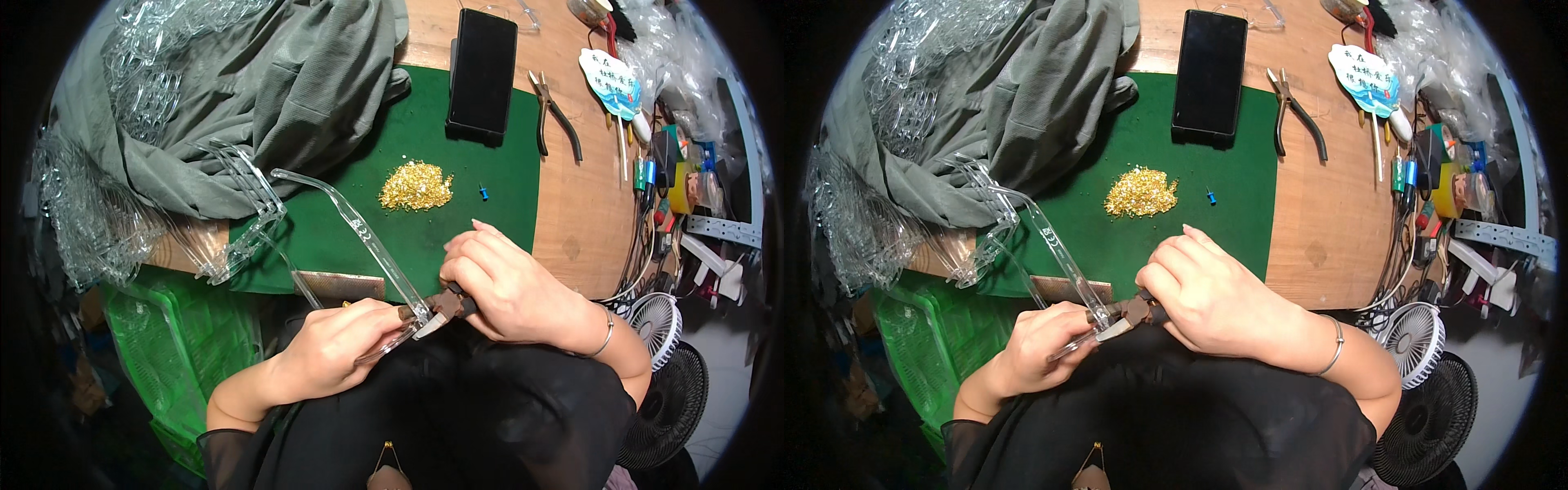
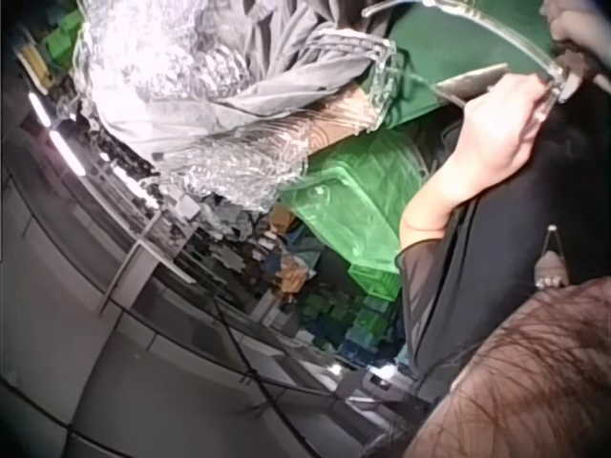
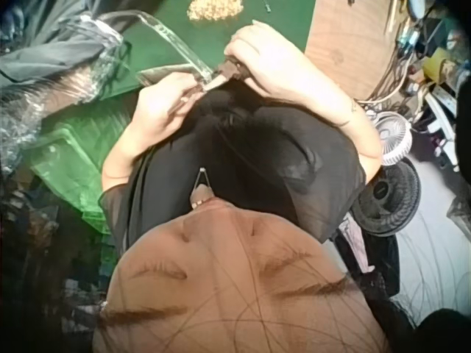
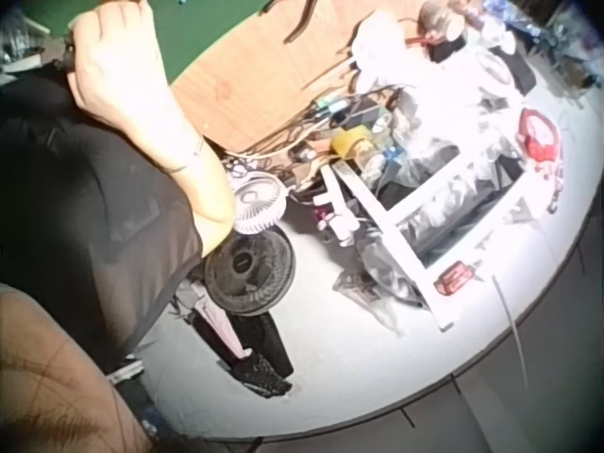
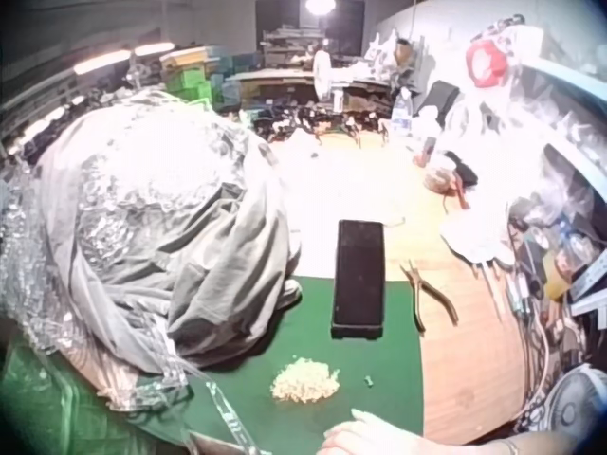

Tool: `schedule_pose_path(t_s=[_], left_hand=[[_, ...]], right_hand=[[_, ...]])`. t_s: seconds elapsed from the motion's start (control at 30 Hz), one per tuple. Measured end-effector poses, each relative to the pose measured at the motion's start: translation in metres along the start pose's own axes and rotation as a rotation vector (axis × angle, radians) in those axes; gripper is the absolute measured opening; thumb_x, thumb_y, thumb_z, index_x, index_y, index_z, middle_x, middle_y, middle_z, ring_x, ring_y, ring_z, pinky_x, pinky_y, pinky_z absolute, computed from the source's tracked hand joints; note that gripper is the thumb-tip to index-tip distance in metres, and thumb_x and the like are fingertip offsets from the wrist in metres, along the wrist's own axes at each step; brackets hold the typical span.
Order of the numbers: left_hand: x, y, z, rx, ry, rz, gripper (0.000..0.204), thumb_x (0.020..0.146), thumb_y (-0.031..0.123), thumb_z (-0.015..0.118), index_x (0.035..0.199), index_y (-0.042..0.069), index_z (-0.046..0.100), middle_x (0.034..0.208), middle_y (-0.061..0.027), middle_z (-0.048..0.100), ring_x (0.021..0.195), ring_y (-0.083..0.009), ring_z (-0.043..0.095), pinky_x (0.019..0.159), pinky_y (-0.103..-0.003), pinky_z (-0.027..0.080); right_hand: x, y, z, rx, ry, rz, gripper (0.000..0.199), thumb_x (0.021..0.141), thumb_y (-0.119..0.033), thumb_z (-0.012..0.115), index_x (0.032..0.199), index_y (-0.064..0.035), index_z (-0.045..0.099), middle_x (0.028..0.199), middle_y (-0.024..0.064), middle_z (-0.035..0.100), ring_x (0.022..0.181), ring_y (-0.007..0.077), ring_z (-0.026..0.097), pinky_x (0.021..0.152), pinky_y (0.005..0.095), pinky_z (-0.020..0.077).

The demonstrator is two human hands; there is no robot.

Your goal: The person assembles clear plastic eyeglass frames by hand, inserting small gold-colored components into the frame arms and joints. They repeatedly pick up frames, manipulate the arms, and place components into the frame structure on a green work mat.

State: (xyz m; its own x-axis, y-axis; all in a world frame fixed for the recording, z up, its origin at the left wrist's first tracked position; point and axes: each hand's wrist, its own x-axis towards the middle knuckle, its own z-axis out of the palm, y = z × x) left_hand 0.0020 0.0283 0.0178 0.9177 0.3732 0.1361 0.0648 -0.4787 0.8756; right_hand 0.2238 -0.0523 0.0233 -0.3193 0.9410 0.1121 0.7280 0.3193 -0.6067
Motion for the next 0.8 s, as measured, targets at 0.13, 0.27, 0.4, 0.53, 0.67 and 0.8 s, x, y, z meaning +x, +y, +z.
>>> schedule_pose_path(t_s=[0.13,0.27,0.4,0.53,0.67,0.8], left_hand=[[0.001,-0.008,0.004,0.010,-0.048,0.084,0.035,0.068,-0.005,0.064,0.103,-0.001,0.058,0.090,-0.0134,0.062,0.076,-0.0285,0.063,0.064,-0.034,0.053],[-0.002,-0.030,0.008,-0.010,-0.130,0.175,0.035,0.067,-0.002,0.063,0.102,0.000,0.059,0.094,-0.0126,0.063,0.079,-0.0268,0.064,0.064,-0.033,0.053],[-0.002,-0.035,0.012,-0.073,-0.118,0.121,0.035,0.069,-0.001,0.064,0.103,0.002,0.059,0.093,-0.0109,0.063,0.077,-0.0265,0.064,0.064,-0.032,0.053],[-0.005,-0.021,0.005,-0.223,-0.104,-0.026,0.033,0.074,-0.002,0.066,0.106,0.003,0.060,0.092,-0.0108,0.065,0.076,-0.0231,0.066,0.064,-0.029,0.054],[-0.018,-0.002,-0.007,-0.594,0.072,-0.138,0.050,0.068,-0.008,0.070,0.116,-0.002,0.055,0.088,-0.0116,0.067,0.078,-0.0204,0.068,0.069,-0.028,0.055],[-0.016,0.008,-0.004,-1.119,0.167,-0.186,0.057,0.070,-0.005,0.072,0.120,-0.006,0.046,0.099,-0.0164,0.063,0.096,-0.0255,0.064,0.086,-0.035,0.051]], right_hand=[[-0.006,0.010,0.006,0.009,0.010,-0.059,0.027,0.056,-0.005,0.067,0.075,-0.0038,0.048,0.071,0.0093,0.047,0.069,0.0261,0.051,0.065,0.0362,0.0431],[-0.013,0.015,0.009,-0.060,-0.119,-0.043,0.021,0.060,-0.005,0.066,0.074,-0.0041,0.051,0.070,0.0094,0.049,0.069,0.0265,0.052,0.062,0.0352,0.0420],[-0.015,0.016,0.011,0.004,-0.100,0.015,0.024,0.061,-0.005,0.067,0.079,-0.0041,0.053,0.075,0.0098,0.050,0.071,0.0274,0.051,0.066,0.0355,0.0427],[-0.011,0.008,0.007,0.087,-0.036,0.038,0.030,0.061,-0.003,0.067,0.088,-0.0031,0.053,0.081,0.0102,0.052,0.077,0.0285,0.053,0.072,0.0378,0.0439],[-0.015,0.018,0.004,0.123,-0.025,0.220,0.030,0.066,-0.003,0.065,0.093,-0.0032,0.052,0.081,0.0093,0.055,0.080,0.0296,0.055,0.074,0.0399,0.0445],[-0.009,0.053,0.052,0.041,0.176,0.398,0.024,0.068,0.001,0.062,0.089,-0.0037,0.052,0.078,0.0106,0.054,0.076,0.0303,0.055,0.069,0.0380,0.0440]])
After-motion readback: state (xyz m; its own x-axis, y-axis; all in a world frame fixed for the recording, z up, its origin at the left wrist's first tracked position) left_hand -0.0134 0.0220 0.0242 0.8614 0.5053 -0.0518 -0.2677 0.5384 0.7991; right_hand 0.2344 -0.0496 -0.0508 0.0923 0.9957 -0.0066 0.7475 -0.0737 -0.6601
